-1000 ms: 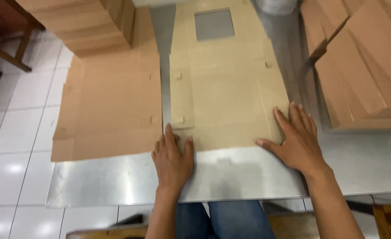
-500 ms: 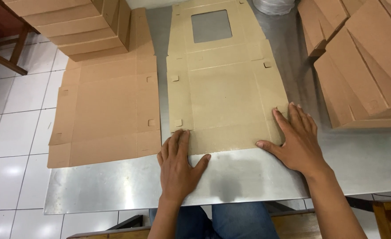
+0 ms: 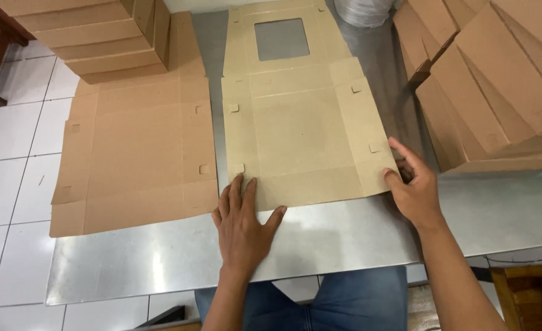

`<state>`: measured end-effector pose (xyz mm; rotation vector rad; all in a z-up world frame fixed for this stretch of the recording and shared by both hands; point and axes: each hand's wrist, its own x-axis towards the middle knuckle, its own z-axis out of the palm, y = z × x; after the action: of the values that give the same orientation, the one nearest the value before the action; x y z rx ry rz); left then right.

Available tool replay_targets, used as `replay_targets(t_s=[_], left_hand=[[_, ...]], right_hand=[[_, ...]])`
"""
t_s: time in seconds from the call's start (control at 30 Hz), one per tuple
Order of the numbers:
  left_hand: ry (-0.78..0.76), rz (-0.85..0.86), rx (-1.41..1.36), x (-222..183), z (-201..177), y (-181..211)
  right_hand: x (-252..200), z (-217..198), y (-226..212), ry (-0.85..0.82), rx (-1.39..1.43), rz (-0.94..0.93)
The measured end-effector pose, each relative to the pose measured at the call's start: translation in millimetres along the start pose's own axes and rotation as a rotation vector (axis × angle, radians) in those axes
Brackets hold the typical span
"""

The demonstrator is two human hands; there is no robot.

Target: The person folds and assembles flat cardboard box blanks on a metal table. They fold the side flaps, tuck tabs into slots, and press the seams to form a box with a clear window. The process is repeated for multiple units.

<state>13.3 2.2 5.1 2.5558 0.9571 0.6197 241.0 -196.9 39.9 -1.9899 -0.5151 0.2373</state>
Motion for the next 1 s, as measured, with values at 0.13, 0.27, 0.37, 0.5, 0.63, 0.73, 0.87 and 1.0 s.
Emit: replay_targets(t_s=[0.13, 0.27, 0.37, 0.5, 0.63, 0.73, 0.87, 1.0], left_hand=[[-0.03, -0.016, -0.015, 4, 1, -1], [0.0, 0.01, -0.002, -4, 0, -1], [-0.017, 0.012, -0.008, 3, -3, 1], [-0.08, -0.01, 0.003, 2, -2, 1], [-0.122, 0.028, -0.017, 4, -4, -2], [-0.105, 0.193, -0.044, 10, -1, -8], [-0.075, 0.535, -0.068, 32, -4, -16], [-0.154, 0.616, -0.146, 58, -16, -16]], right_hand=[[6, 1, 11, 0.025, -0.067, -0.124], [-2, -2, 11, 0.006, -0.074, -0.204], [3, -2, 11, 0.017, -0.031, -0.196], [6, -4, 28, 0.036, 0.056, -0.233], [8, -6, 23, 0.068, 0.064, -0.21], [9, -8, 13, 0.13, 0.117, 0.006], [9, -16, -9, 0.076, 0.155, 0.165], [13, -32, 15, -0.024, -0.266, -0.23]])
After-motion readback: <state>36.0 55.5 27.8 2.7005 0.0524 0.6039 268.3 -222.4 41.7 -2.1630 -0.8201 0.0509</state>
